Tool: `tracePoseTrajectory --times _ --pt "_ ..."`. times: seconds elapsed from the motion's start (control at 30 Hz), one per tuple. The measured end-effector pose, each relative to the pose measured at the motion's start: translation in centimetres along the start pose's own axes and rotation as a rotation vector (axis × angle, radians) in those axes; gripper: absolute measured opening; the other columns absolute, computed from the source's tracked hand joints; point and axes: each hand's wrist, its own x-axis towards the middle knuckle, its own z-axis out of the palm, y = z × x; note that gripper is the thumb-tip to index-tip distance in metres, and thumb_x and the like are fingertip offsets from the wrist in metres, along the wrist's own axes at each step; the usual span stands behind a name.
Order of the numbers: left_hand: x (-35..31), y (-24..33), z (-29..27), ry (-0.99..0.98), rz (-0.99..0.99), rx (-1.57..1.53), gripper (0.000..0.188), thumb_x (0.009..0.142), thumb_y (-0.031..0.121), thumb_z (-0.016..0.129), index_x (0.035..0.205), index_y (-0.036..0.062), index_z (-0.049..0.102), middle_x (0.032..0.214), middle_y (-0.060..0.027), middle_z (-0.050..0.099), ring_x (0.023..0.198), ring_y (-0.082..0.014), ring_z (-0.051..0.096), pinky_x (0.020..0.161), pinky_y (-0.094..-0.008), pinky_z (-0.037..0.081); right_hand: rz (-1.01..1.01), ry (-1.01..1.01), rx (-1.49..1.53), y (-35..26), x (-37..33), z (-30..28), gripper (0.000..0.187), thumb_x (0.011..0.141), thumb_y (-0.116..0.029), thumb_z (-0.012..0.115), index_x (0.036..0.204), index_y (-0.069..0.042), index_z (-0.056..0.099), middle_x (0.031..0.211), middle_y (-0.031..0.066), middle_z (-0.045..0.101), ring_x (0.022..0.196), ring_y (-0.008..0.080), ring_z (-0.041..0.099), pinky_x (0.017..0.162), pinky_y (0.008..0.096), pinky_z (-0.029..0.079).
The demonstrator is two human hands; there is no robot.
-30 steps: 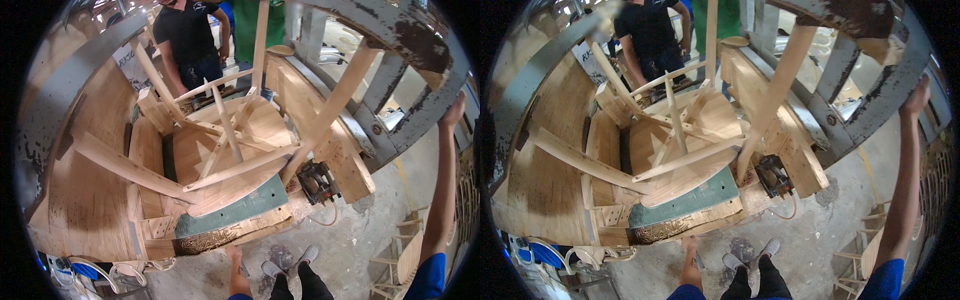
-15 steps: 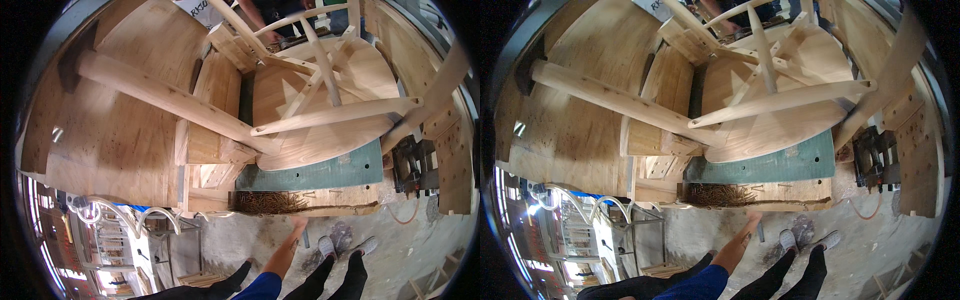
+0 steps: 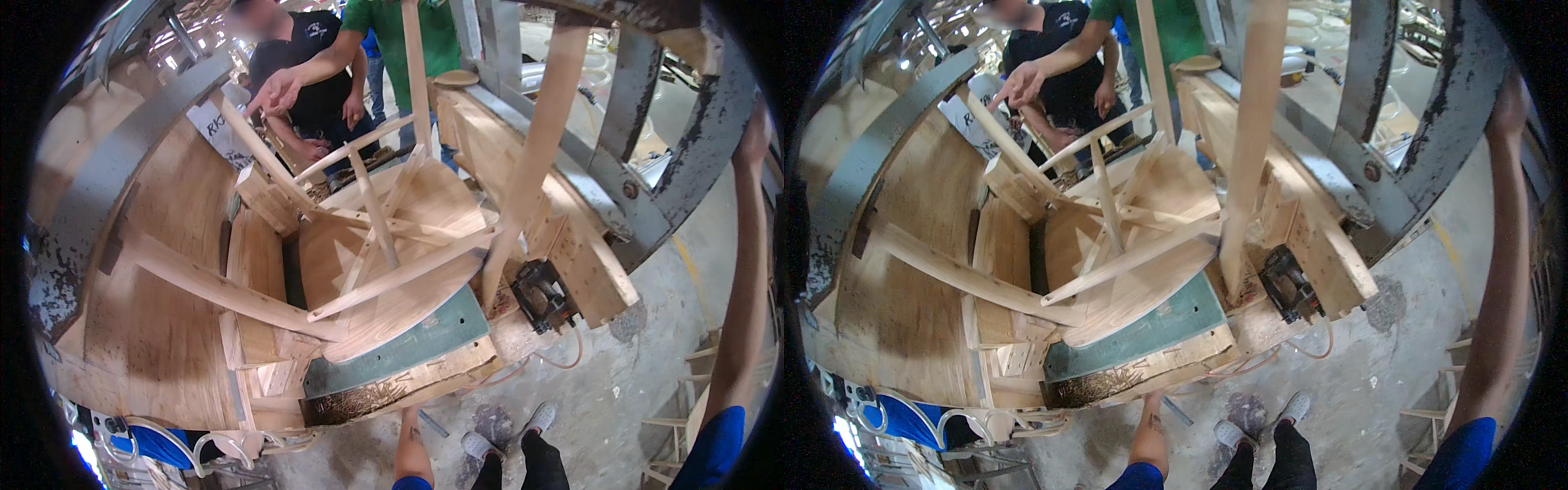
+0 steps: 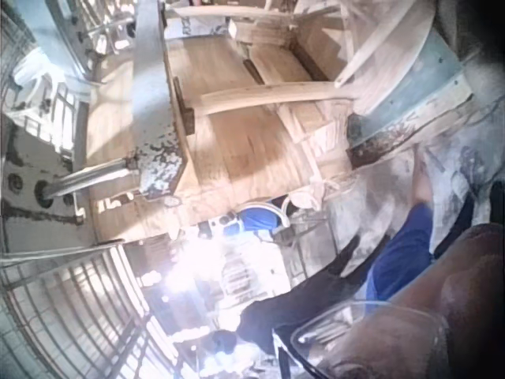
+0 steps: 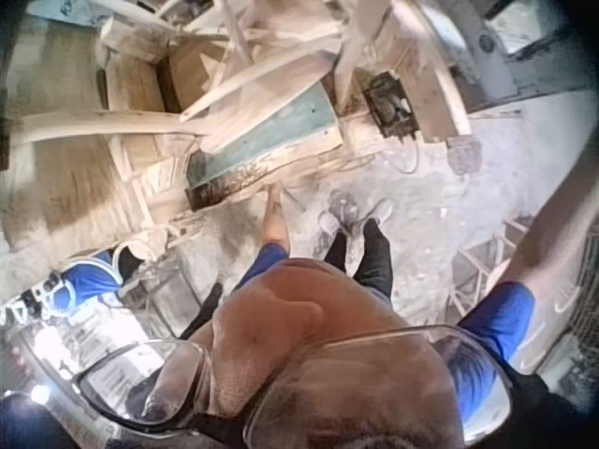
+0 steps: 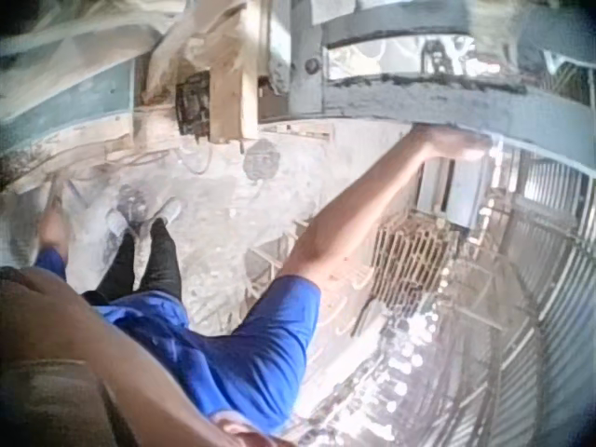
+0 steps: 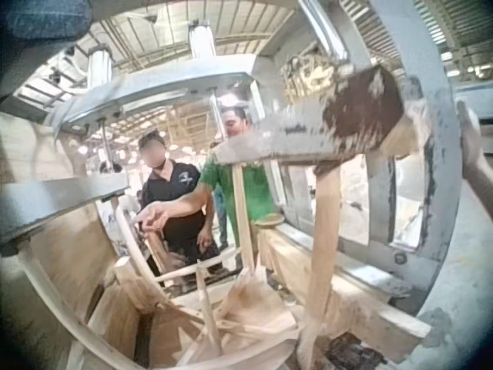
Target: The person assembles wooden chairs in a workshop. They use a pneumatic drill to secure screws into the chair legs and frame, then lift and move the assembled chairs to a stacking area. The process involves handling multiple chair components and tools.
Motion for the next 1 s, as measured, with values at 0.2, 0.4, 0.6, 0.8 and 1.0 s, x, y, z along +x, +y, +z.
tracePoseTrajectory --times 0.2,0.4,0.6,0.8,1.0 --pt "-0.2 -2.3 -1.8 0.043 -0.020 -0.053 0.057 0.084 0.042 0.066 0.124 0.0023 0.059 0.109 -0.0243 0.068 0.105 -0.0393 0.064 0.091 -0.0472 0.051 -0.088 -0.021 -0.219 -0.3 -1.1 1.1 0.056 0.106 -0.047 0.032 0.126 -0.001 0.057 0.111 0.0126 0.062 0.101 0.0208 0.057 0.091 0.0353 0.044" --pt "-1.1 -3.0 -2.9 0.017 -0.123 -0.010 0.059 0.084 0.042 0.067 0.130 0.0051 0.056 0.106 -0.0268 0.068 0.104 -0.0386 0.065 0.090 -0.0494 0.052 -0.135 -0.013 -0.222 -0.4 -1.0 0.7 0.056 0.106 -0.047 0.032 0.126 0.000 0.057 0.112 0.0128 0.061 0.101 0.0208 0.057 0.090 0.0366 0.044" --pt "-1.2 -3.0 -2.4 -0.068 -0.328 -0.070 0.049 0.087 0.035 0.067 0.116 -0.0018 0.053 0.091 -0.0223 0.069 0.070 -0.0306 0.070 0.059 -0.0421 0.058 -0.085 0.018 -0.196 -1.3 -0.8 1.1 0.056 0.106 -0.045 0.033 0.123 0.001 0.058 0.109 0.0115 0.063 0.097 0.0202 0.057 0.089 0.0360 0.045" --pt "-3.5 -5.5 -1.0 -0.406 -0.190 -0.741 0.034 0.086 0.026 0.065 0.103 -0.0014 0.054 0.077 -0.0118 0.064 0.065 -0.0254 0.064 0.057 -0.0374 0.053 -0.098 0.065 -0.114 -3.4 -1.6 2.1 0.058 0.104 -0.050 0.036 0.101 0.004 0.060 0.090 0.0085 0.059 0.082 0.0170 0.050 0.077 0.0343 0.043" --pt "-5.9 -6.9 0.9 -0.293 -0.225 -0.386 0.036 0.084 0.027 0.069 0.100 -0.0024 0.056 0.081 -0.0135 0.066 0.070 -0.0270 0.065 0.064 -0.0378 0.053 -0.034 0.058 -0.040 -3.7 -1.4 2.2 0.058 0.103 -0.050 0.035 0.101 0.003 0.059 0.090 0.0084 0.058 0.082 0.0172 0.050 0.077 0.0346 0.042"
